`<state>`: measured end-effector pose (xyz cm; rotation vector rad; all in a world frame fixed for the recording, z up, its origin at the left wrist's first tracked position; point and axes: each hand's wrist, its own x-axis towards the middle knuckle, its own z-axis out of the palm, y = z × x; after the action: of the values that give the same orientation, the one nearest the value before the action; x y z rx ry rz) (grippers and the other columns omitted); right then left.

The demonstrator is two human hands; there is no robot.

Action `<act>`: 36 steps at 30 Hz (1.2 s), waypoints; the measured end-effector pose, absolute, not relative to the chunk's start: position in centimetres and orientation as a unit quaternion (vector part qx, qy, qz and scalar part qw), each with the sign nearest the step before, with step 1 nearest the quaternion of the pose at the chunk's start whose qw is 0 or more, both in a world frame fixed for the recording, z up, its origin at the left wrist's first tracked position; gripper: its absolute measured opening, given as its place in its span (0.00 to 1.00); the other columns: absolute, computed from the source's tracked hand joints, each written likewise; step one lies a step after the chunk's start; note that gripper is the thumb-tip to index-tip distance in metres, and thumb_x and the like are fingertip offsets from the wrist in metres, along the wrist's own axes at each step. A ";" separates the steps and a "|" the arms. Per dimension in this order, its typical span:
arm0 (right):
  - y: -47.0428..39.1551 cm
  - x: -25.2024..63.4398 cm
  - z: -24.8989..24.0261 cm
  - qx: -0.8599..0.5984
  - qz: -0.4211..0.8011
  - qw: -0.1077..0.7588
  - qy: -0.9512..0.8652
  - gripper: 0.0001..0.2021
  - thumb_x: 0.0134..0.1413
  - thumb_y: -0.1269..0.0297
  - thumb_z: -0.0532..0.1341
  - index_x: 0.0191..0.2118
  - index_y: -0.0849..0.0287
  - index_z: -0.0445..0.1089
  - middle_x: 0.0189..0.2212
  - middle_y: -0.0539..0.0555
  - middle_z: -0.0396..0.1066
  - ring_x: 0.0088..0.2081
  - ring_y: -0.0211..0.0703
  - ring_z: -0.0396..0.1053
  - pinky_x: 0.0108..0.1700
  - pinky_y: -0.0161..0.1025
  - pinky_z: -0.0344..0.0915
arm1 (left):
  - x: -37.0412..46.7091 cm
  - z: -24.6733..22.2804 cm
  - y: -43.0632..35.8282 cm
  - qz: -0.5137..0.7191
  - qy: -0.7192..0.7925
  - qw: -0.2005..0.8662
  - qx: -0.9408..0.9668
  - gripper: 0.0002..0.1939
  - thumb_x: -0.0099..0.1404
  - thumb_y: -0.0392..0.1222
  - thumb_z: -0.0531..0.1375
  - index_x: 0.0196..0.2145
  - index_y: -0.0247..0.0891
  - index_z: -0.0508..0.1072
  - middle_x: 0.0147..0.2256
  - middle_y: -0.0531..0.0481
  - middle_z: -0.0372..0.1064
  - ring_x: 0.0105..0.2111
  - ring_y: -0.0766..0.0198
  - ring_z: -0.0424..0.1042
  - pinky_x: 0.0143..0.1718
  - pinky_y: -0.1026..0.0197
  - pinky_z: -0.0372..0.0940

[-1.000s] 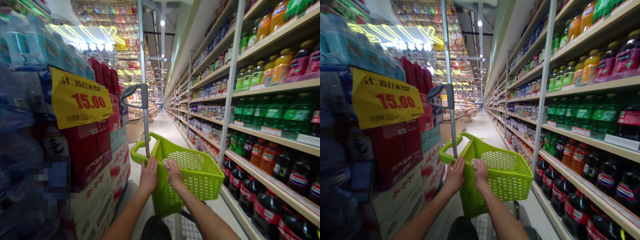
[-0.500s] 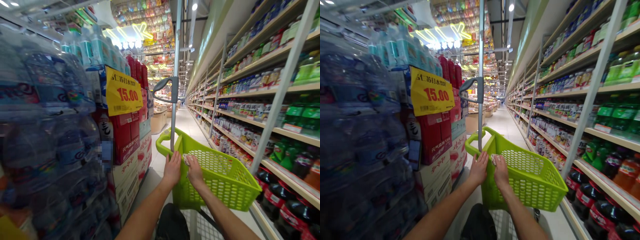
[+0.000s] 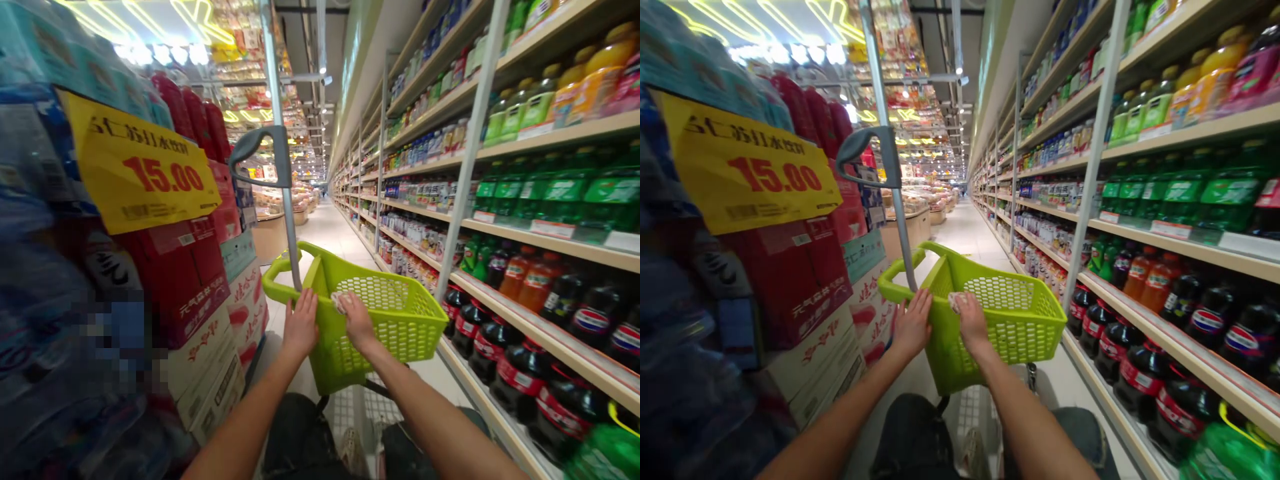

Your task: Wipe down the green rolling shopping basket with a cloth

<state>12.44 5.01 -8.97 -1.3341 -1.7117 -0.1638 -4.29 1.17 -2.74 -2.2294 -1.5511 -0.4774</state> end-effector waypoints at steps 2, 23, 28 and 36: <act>4.5 15.6 -9.9 -0.583 -0.076 0.462 -0.664 0.24 0.46 0.80 0.48 0.48 0.60 0.67 0.52 0.59 0.61 0.55 0.47 0.55 0.56 0.47 0.52 | -4.4 -2.9 1.3 -0.175 -0.551 0.197 -0.792 0.34 0.51 0.34 0.49 0.58 0.31 0.51 0.61 0.46 0.44 0.61 0.58 0.41 0.58 0.46 0.41; 3.1 18.3 -11.0 -0.588 -0.083 0.433 -0.678 0.26 0.44 0.81 0.49 0.48 0.54 0.68 0.53 0.54 0.60 0.55 0.46 0.55 0.55 0.44 0.52 | -3.6 -3.3 1.4 -0.209 -0.564 0.213 -0.770 0.32 0.52 0.33 0.49 0.57 0.31 0.54 0.60 0.45 0.46 0.61 0.56 0.42 0.58 0.46 0.43; 2.4 21.8 -10.9 -0.644 -0.086 0.405 -0.644 0.25 0.44 0.82 0.49 0.46 0.57 0.69 0.52 0.57 0.61 0.53 0.48 0.57 0.54 0.45 0.53 | -3.7 -3.2 1.2 -0.200 -0.570 0.213 -0.768 0.32 0.51 0.33 0.49 0.56 0.31 0.55 0.60 0.45 0.46 0.60 0.56 0.43 0.58 0.44 0.41; 2.7 18.9 -10.5 -0.638 -0.093 0.400 -0.651 0.23 0.47 0.80 0.49 0.48 0.58 0.68 0.52 0.57 0.61 0.54 0.46 0.56 0.54 0.41 0.53 | -1.0 -2.4 0.8 -0.144 -0.550 0.197 -0.799 0.30 0.53 0.36 0.50 0.55 0.31 0.58 0.58 0.43 0.51 0.60 0.55 0.45 0.59 0.43 0.37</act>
<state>18.95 2.67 -10.51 -1.6137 -1.6475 -0.2343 -0.98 0.76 -2.41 -2.2371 -1.5389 -0.4026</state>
